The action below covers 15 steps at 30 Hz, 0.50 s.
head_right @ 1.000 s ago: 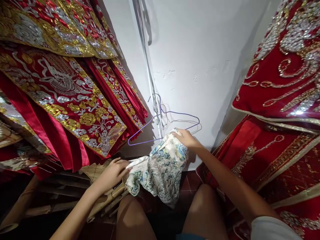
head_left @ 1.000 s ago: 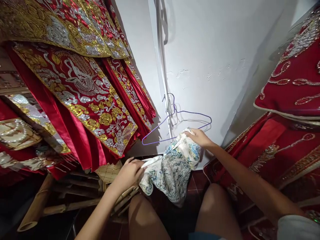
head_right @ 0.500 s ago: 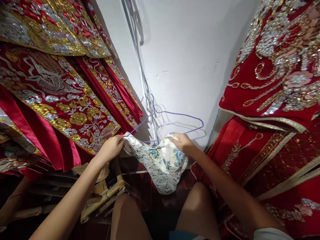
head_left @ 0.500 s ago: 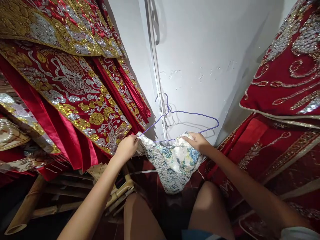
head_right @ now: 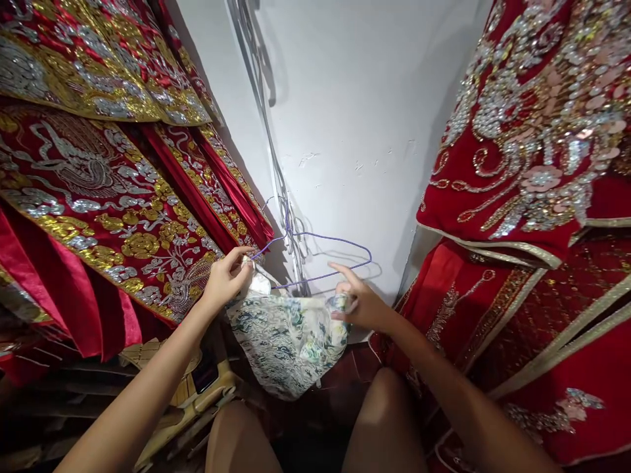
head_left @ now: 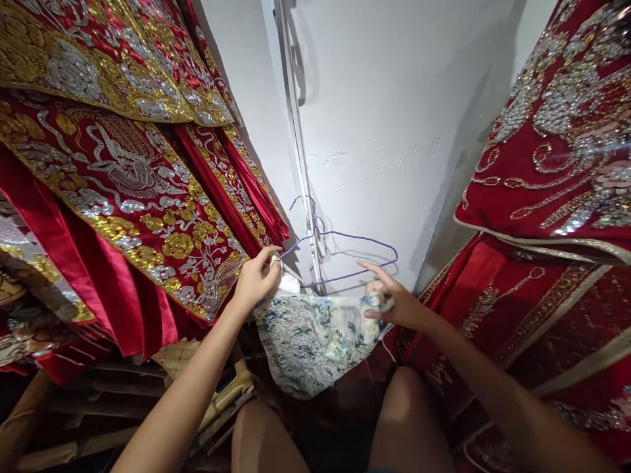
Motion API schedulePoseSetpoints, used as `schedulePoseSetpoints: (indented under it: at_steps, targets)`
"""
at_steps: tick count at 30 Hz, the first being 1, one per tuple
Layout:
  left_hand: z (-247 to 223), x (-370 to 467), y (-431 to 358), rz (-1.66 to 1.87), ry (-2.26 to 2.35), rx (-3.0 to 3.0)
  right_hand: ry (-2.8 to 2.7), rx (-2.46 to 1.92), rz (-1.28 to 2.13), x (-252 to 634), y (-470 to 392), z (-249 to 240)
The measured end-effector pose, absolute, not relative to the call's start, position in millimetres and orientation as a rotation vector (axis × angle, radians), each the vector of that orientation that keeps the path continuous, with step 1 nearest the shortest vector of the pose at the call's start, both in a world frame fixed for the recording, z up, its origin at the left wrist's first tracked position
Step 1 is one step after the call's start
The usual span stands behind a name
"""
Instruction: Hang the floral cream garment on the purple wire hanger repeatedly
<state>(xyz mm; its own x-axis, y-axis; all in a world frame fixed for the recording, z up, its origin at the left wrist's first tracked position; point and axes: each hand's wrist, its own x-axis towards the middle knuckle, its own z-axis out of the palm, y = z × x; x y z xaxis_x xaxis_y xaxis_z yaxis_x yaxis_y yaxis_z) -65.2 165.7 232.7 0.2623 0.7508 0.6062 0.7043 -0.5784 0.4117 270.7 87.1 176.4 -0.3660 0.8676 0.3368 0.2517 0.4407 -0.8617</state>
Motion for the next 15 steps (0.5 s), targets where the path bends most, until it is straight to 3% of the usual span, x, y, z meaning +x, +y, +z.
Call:
schedulePoseSetpoints:
  at_steps: [8,11,15]
  targets:
    - [238,-66,161,1.113,1.506,2.569,-1.489,-1.366,0.466,307,136,191]
    - [238,-79,161,1.177,1.641,2.470,-1.604,-1.342,0.657,323,138,205]
    - [229,-103,166,1.250,1.543,2.191,-1.610,-1.166,1.222,337,120,214]
